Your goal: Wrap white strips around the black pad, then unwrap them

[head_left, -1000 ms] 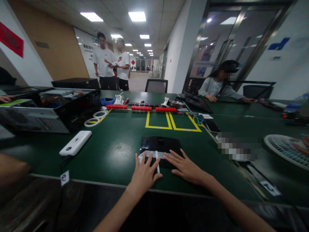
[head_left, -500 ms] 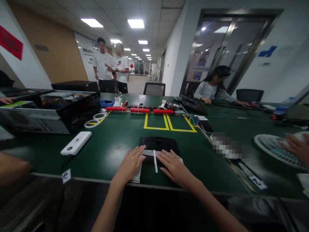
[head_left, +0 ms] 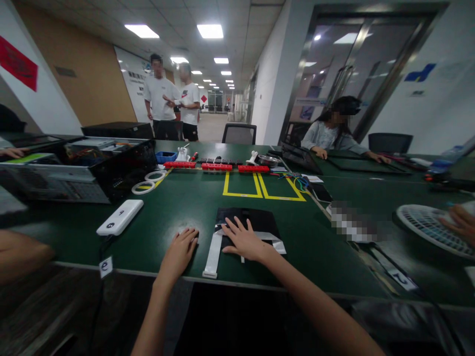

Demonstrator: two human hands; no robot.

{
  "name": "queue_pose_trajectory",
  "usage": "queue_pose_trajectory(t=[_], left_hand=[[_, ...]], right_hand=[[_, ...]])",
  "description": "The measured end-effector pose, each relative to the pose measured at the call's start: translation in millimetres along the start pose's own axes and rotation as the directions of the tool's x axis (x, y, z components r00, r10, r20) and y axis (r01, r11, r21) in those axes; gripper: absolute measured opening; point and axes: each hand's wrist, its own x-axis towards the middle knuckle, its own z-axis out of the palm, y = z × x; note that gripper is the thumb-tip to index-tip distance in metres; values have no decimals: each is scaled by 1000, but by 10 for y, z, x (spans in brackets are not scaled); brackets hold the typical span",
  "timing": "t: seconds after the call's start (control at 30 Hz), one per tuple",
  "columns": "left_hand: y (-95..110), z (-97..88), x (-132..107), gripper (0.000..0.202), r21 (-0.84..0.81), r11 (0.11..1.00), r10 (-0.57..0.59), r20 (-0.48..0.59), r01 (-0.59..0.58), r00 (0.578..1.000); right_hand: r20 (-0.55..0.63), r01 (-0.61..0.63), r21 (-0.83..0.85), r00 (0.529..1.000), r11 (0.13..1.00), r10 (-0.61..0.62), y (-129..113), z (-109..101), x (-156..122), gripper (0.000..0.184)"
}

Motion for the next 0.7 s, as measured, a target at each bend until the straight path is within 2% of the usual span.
queue_pose_trajectory(t=[0.13, 0.33, 0.47, 0.7], left_hand=[[-1, -19, -6, 37, 5, 1000, 0, 4, 0, 1000], [13, -35, -16, 38, 8, 1000, -1, 2, 1, 1000], [11, -35, -16, 38, 12, 1000, 7, 8, -7, 1000], [-1, -15, -20, 37, 5, 1000, 10, -11, -10, 1000]], right_hand=[[67, 44, 66, 997, 997, -49, 208, 23, -61, 77], [159, 45, 171, 985, 984, -73, 631, -107, -323, 76], [157, -25, 175, 988, 984, -3, 1014, -123, -561, 75], [98, -176, 172, 982, 969, 161, 1665, -28, -1019, 72]])
